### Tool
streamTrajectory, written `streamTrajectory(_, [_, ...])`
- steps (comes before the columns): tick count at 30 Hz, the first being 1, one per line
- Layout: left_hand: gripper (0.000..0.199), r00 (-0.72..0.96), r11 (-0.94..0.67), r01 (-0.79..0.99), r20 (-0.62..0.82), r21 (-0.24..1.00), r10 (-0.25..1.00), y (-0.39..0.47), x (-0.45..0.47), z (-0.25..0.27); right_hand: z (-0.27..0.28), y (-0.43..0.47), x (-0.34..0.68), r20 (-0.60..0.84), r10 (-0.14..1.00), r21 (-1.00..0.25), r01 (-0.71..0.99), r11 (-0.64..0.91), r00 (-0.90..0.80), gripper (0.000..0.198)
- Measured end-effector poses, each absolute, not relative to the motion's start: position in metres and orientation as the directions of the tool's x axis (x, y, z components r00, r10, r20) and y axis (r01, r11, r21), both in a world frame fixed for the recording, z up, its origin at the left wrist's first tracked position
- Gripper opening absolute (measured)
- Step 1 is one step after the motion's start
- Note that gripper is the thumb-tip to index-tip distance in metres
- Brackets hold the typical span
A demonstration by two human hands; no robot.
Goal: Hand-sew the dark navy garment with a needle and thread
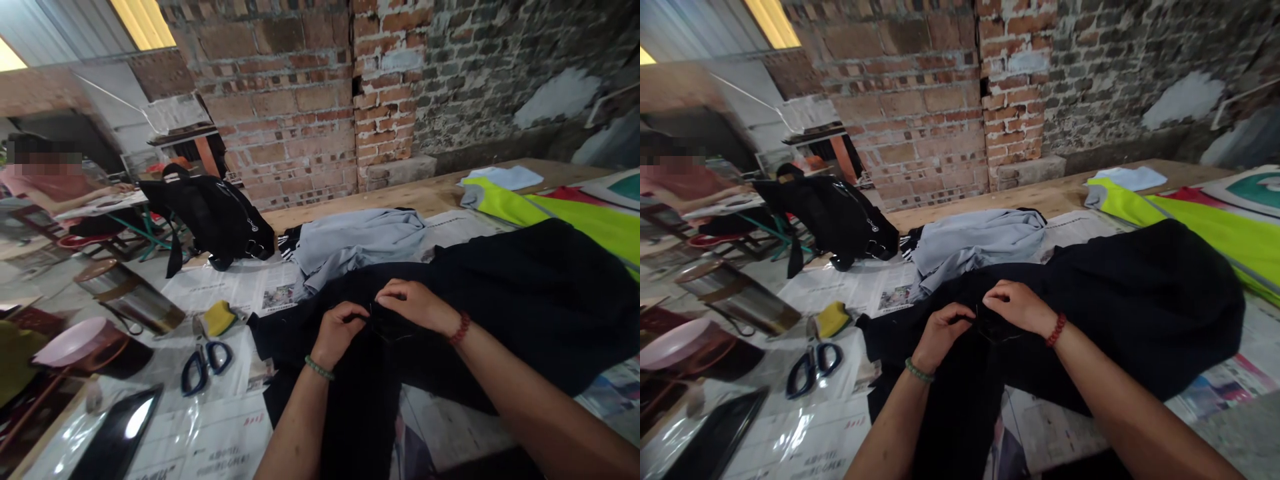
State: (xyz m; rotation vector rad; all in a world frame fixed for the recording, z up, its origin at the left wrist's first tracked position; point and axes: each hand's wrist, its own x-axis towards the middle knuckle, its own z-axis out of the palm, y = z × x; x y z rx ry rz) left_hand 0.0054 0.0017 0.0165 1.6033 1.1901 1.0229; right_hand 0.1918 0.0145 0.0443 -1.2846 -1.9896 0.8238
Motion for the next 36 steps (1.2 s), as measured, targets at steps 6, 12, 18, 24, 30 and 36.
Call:
streamTrajectory(6, [0.013, 0.146, -0.063, 0.210, 0.032, 0.976, 0.989, 0.003, 0.005, 0.012, 0.019, 0.021, 0.174, 0.016, 0.916, -0.937, 0.313, 0.153, -0.401, 0.020])
streamTrajectory(12, [0.011, 0.143, -0.025, 0.212, -0.006, 0.977, 0.990, 0.006, 0.008, 0.009, 0.006, 0.017, 0.168, -0.117, 0.953, -0.990, 0.106, -0.090, -0.281, 0.018])
streamTrajectory(18, [0.015, 0.184, 0.017, 0.254, -0.065, 0.967, 0.981, 0.007, 0.010, 0.004, -0.001, 0.020, 0.164, -0.081, 0.986, -0.958, -0.263, -0.117, -0.144, 0.019])
streamTrajectory(24, [0.013, 0.188, 0.133, 0.212, -0.174, 0.968, 0.967, 0.008, 0.009, 0.004, -0.008, 0.026, 0.166, -0.110, 0.993, -0.899, -0.424, -0.114, -0.035, 0.022])
streamTrajectory(30, [0.009, 0.163, 0.195, 0.179, -0.225, 0.964, 0.961, 0.008, 0.008, 0.004, -0.001, 0.033, 0.185, -0.106, 0.994, -0.841, -0.533, -0.094, -0.009, 0.028])
streamTrajectory(36, [0.010, 0.172, 0.175, 0.160, -0.202, 0.971, 0.964, 0.010, 0.007, 0.004, -0.002, 0.041, 0.204, -0.061, 0.998, -0.818, -0.574, -0.047, 0.006, 0.026])
